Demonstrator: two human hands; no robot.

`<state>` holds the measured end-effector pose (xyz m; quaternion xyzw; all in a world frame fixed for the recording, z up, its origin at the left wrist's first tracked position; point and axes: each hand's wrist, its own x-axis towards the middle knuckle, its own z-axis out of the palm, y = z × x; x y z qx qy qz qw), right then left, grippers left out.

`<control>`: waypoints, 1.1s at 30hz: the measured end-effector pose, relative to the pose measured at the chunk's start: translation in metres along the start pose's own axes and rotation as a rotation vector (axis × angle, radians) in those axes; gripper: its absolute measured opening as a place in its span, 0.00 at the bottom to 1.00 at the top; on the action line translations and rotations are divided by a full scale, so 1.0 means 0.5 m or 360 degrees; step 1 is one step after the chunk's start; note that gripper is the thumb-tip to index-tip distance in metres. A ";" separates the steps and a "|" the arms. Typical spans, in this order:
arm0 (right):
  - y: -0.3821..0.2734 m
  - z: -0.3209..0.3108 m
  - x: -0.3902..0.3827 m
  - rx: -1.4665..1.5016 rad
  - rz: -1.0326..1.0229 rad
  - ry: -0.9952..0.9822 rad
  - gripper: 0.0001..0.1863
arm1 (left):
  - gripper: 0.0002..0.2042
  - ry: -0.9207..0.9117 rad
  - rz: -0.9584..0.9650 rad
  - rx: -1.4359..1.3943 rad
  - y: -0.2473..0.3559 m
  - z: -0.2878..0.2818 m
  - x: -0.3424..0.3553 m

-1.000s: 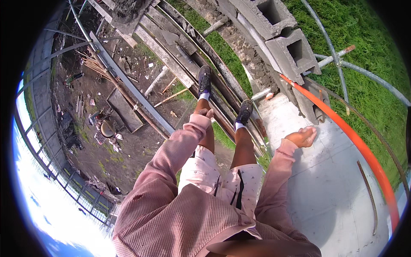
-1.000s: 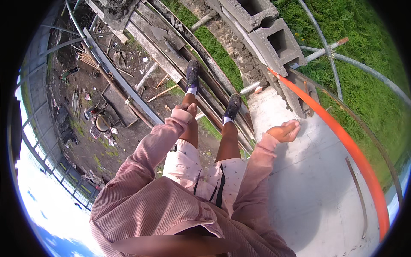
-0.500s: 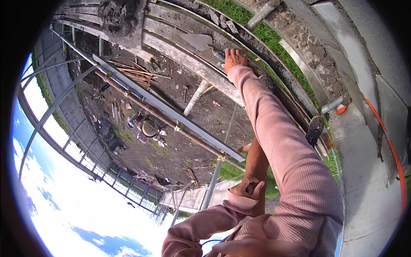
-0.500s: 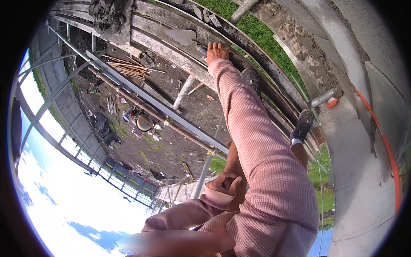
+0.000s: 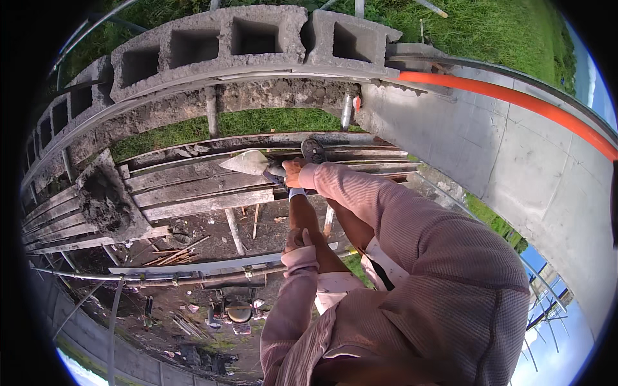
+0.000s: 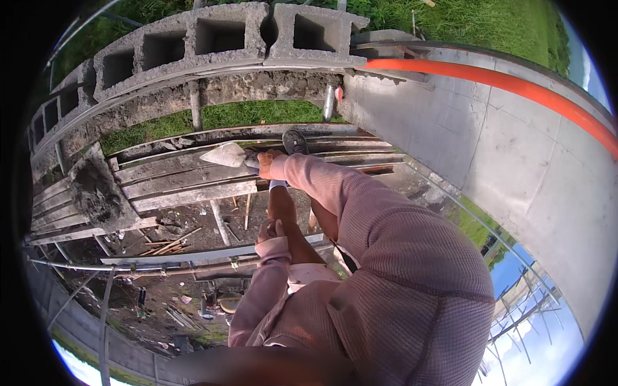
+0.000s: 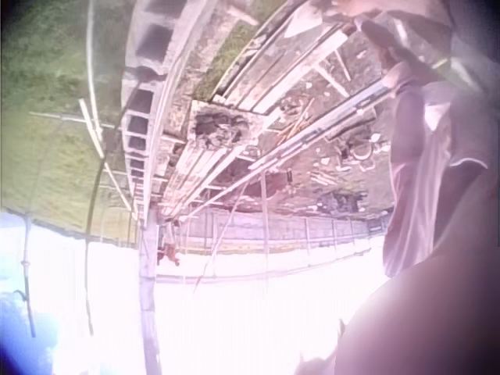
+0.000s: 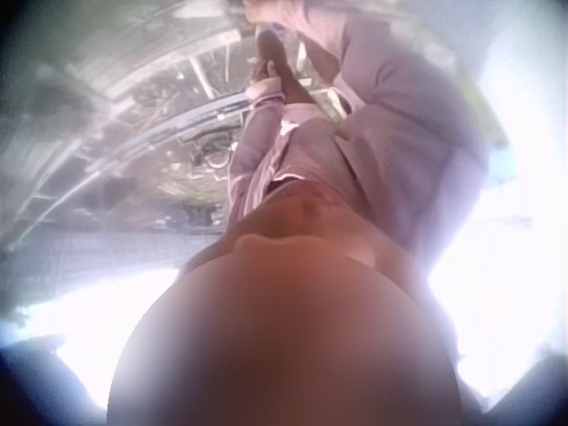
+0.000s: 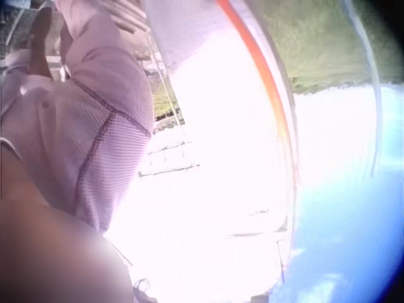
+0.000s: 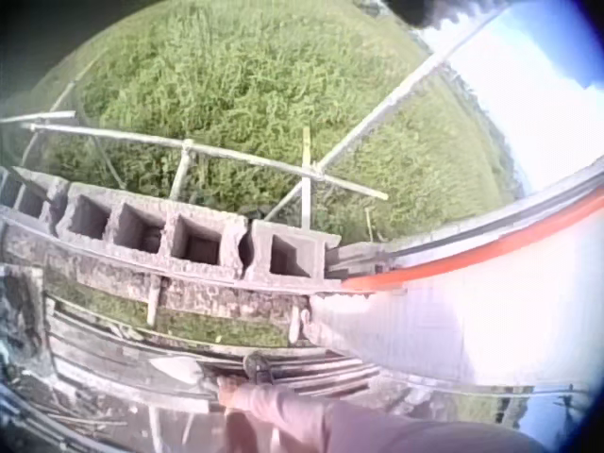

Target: The person lays concrete blocks on scaffolding, using a trowel to apply mortar and a level to align each block. The person repeatedly scoops mortar, spreads it on the block, places the block, and taps it into position.

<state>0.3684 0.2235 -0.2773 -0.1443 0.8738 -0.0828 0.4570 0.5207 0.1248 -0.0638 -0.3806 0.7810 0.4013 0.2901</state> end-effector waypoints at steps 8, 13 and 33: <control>0.328 -0.131 -0.295 0.1005 0.0820 0.0087 0.25 | 0.08 -0.0327 -0.0108 -0.0627 0.090 -0.201 0.096; 0.356 0.021 -0.288 0.1757 0.1151 0.0250 0.26 | 0.11 -0.0813 -0.0222 -0.0173 0.080 -0.236 0.187; 0.500 -0.167 0.110 0.2234 0.1656 0.3494 0.12 | 0.20 -0.0803 0.1109 0.1891 0.178 -0.361 0.325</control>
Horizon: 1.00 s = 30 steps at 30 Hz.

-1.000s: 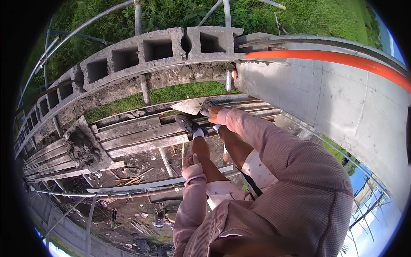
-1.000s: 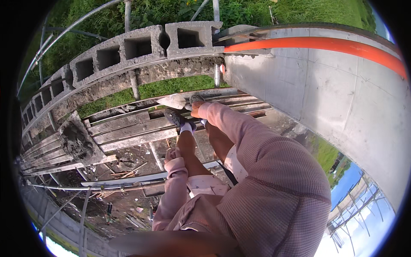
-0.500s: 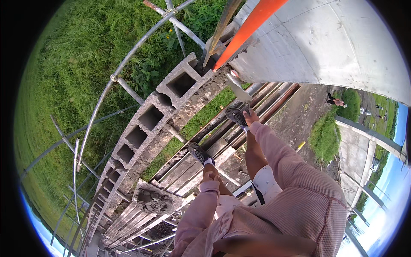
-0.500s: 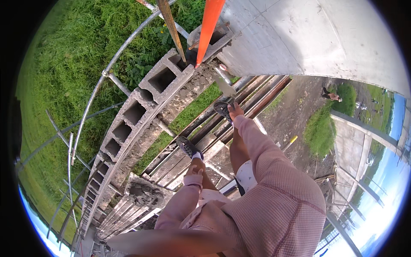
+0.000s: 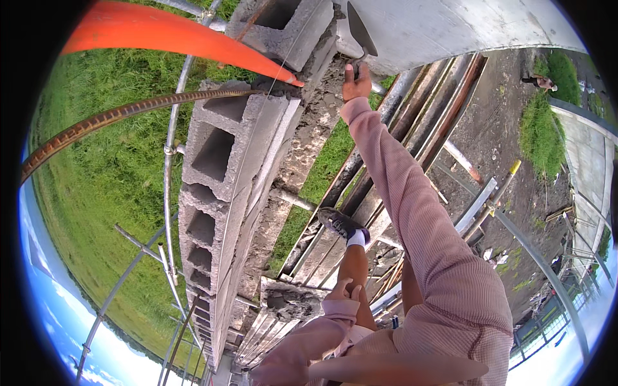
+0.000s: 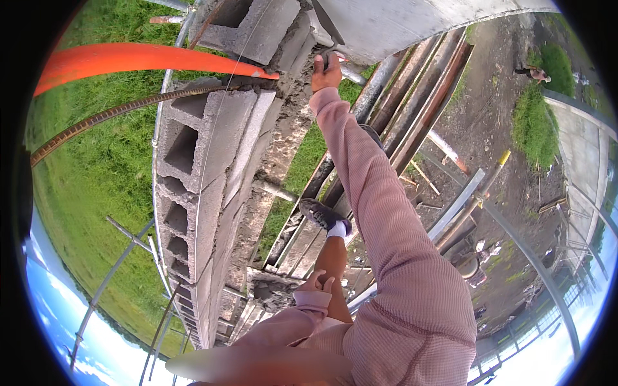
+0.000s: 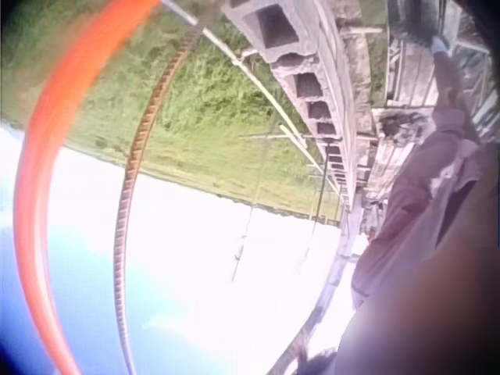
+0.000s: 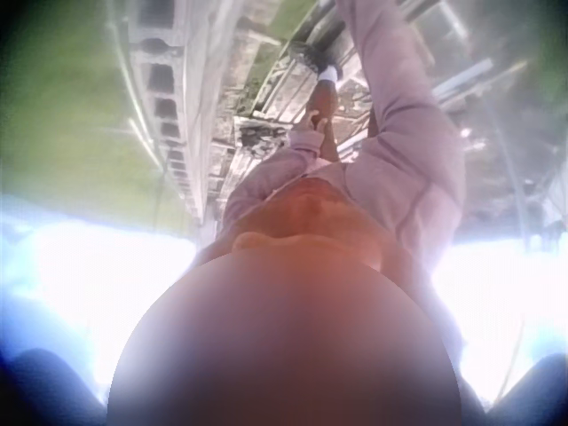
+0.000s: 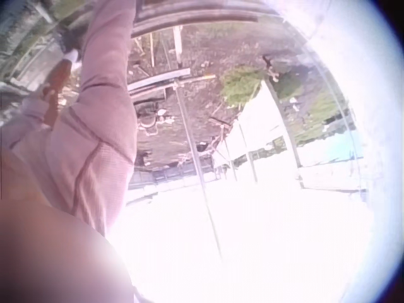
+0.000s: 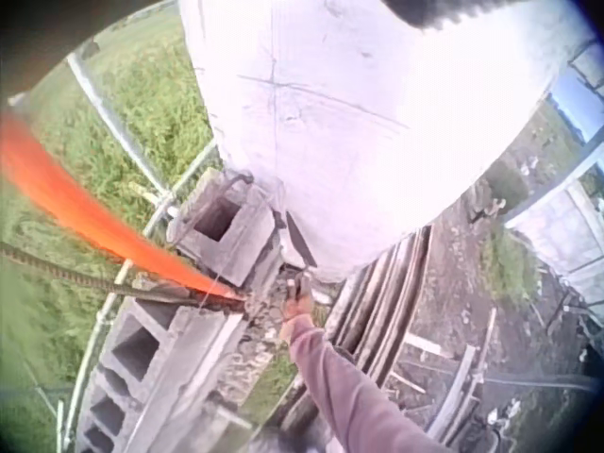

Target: The person lays concrete blocks on scaffolding, using a trowel to apply mortar and a level to align each block. The person repeatedly scoops mortar, spreads it on the block, places the block, and taps it into position.

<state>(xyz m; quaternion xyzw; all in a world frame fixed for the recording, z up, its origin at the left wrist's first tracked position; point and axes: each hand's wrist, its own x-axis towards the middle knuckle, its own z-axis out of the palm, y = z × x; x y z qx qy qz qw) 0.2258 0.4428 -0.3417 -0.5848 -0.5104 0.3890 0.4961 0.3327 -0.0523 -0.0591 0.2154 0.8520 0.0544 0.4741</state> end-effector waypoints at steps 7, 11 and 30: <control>0.034 0.055 0.074 -0.0114 0.0123 -0.0079 0.16 | 0.16 -0.0013 0.0182 0.0134 0.049 -0.009 0.014; 0.048 0.072 0.068 0.0122 0.0176 -0.0243 0.13 | 0.15 0.0068 0.0173 0.0060 0.076 -0.016 0.018; -0.046 -0.038 -0.298 0.0858 0.0909 -0.0880 0.13 | 0.14 -0.0026 0.0109 0.0117 0.056 -0.014 0.007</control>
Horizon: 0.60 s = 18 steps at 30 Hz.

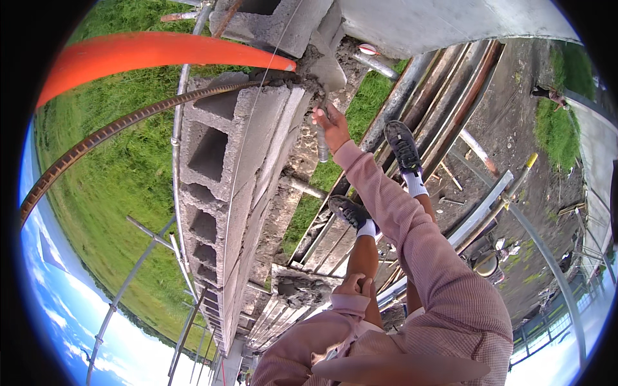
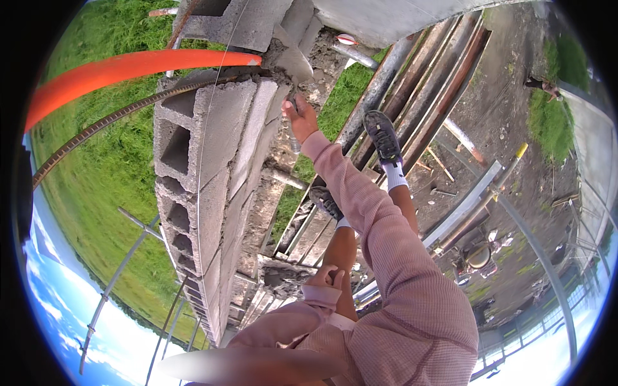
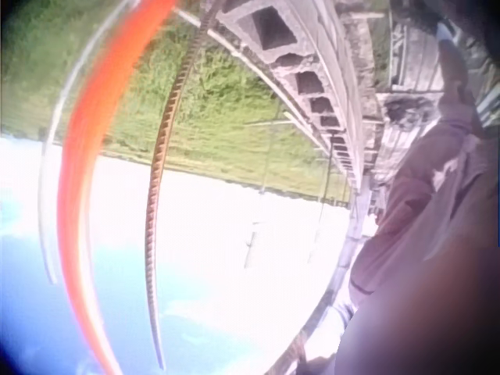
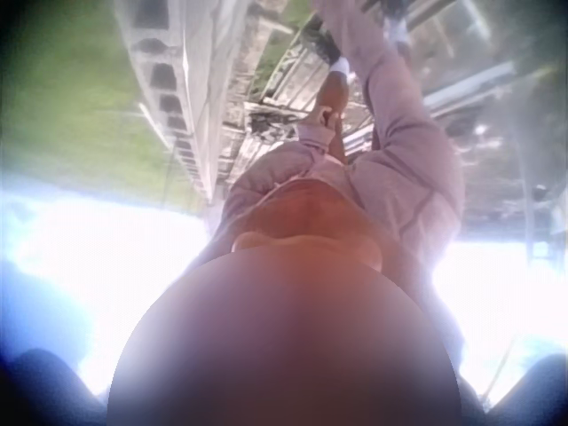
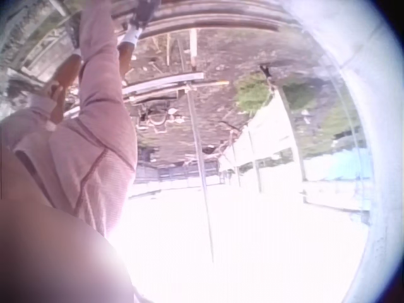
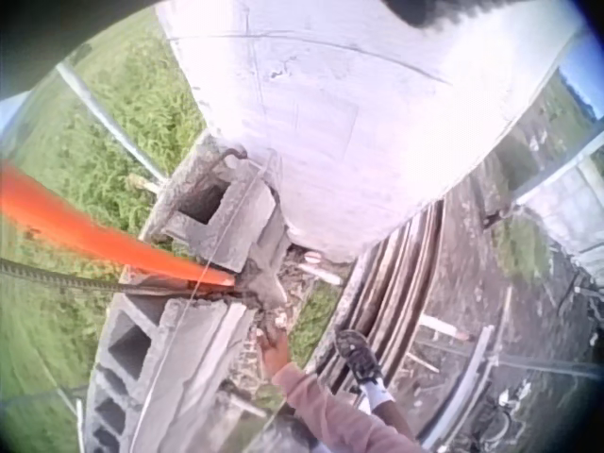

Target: The person lays concrete blocks on scaffolding, using a trowel to apply mortar and a level to align each block. The person repeatedly scoops mortar, spreads it on the block, places the block, and taps it into position.

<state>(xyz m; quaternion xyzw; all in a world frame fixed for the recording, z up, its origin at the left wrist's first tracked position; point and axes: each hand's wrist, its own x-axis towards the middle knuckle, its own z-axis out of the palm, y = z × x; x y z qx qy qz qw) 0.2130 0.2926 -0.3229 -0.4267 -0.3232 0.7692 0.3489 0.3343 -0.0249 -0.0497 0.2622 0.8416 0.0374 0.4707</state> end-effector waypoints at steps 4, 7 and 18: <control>-0.057 0.016 -0.079 0.0562 0.0357 -0.0358 0.14 | 0.13 0.0163 0.0127 -0.0077 -0.019 0.012 -0.004; -0.106 0.011 -0.135 0.0921 0.0642 -0.0370 0.15 | 0.13 0.0085 -0.0005 -0.0097 -0.037 0.019 -0.005; -0.260 -0.114 -0.291 0.0463 0.0568 0.0226 0.15 | 0.14 0.0141 -0.0034 -0.0196 -0.071 0.008 -0.011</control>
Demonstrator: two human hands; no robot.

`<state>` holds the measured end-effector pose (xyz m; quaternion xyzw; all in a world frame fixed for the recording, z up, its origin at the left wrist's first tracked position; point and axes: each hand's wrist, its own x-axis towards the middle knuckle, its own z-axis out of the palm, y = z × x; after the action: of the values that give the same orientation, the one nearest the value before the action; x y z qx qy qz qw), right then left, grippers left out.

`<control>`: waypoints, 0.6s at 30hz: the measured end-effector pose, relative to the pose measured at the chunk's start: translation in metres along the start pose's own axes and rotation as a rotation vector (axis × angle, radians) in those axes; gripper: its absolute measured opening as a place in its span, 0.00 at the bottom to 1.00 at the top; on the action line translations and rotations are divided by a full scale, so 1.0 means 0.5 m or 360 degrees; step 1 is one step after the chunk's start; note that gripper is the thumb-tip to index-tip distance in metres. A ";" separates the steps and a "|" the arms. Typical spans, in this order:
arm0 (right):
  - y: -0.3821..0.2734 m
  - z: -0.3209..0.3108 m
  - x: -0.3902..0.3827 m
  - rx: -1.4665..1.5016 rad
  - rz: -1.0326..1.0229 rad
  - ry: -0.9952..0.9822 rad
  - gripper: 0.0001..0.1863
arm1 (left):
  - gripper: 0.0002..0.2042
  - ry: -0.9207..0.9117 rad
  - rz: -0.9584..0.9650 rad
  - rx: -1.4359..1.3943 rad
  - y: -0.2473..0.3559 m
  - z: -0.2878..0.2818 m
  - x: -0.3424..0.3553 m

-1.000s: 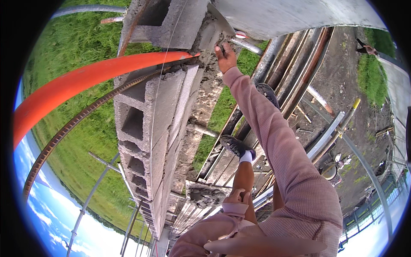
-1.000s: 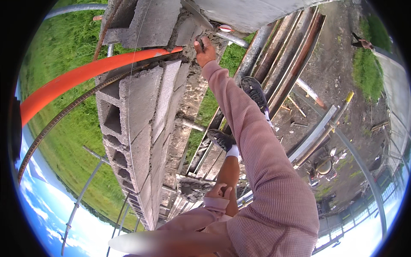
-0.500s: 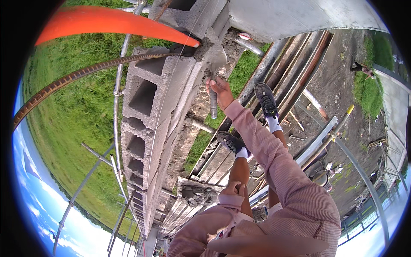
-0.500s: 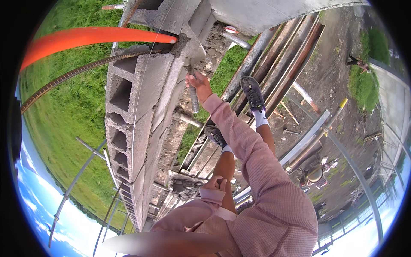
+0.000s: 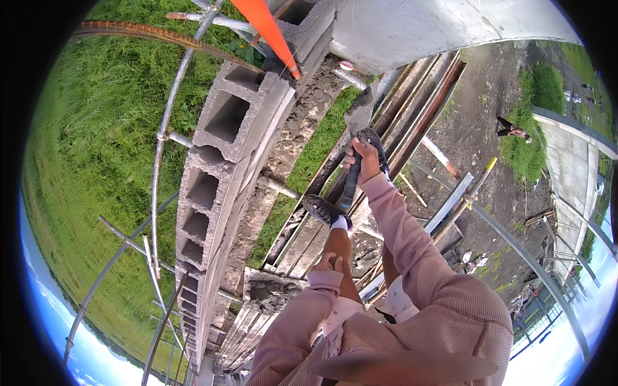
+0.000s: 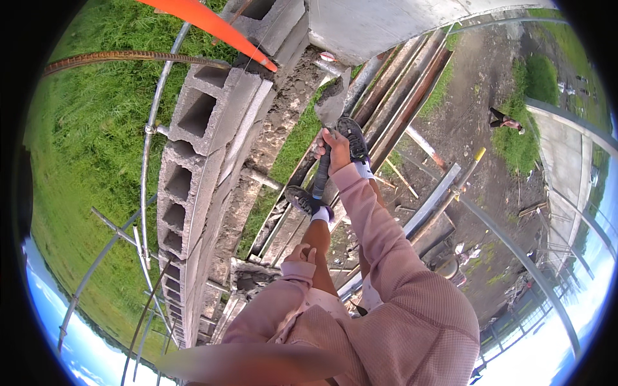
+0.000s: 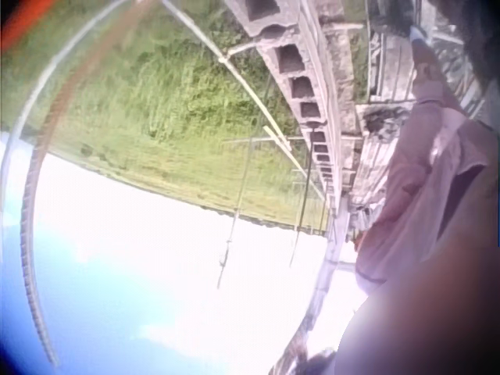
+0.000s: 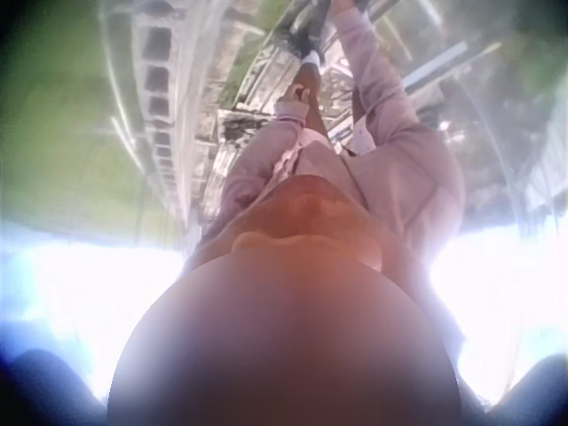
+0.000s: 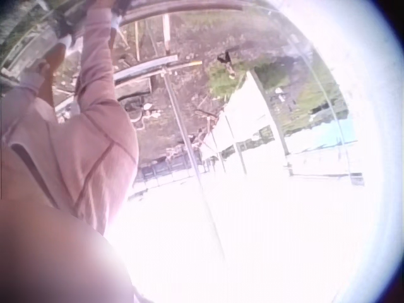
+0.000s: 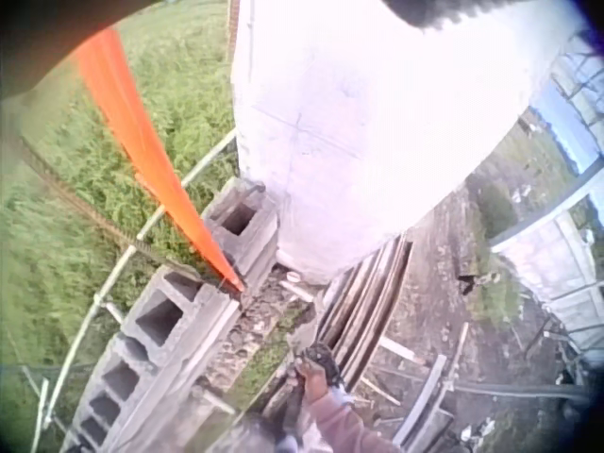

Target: The person lays concrete blocks on scaffolding, using a trowel to apply mortar and a level to align each block. The person repeatedly scoops mortar, spreads it on the block, places the block, and taps it into position.

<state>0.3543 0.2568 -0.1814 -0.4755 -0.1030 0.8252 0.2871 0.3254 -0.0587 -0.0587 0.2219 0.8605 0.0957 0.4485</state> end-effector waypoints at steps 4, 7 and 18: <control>-0.074 -0.039 -0.103 -0.0015 -0.0059 0.0222 0.12 | 0.15 0.0019 0.0004 0.0038 -0.038 -0.019 0.012; -0.127 -0.064 -0.218 -0.0142 -0.0089 0.0296 0.11 | 0.16 -0.0071 0.0020 0.0039 -0.084 -0.027 0.023; -0.257 -0.041 -0.604 -0.0807 -0.0116 0.0278 0.08 | 0.12 -0.0664 -0.0448 -0.0673 -0.199 -0.030 0.118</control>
<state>0.5356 0.1865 0.0840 -0.5976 -0.2981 0.7180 0.1962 0.2541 -0.1187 -0.1292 0.0177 0.7333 0.1617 0.6601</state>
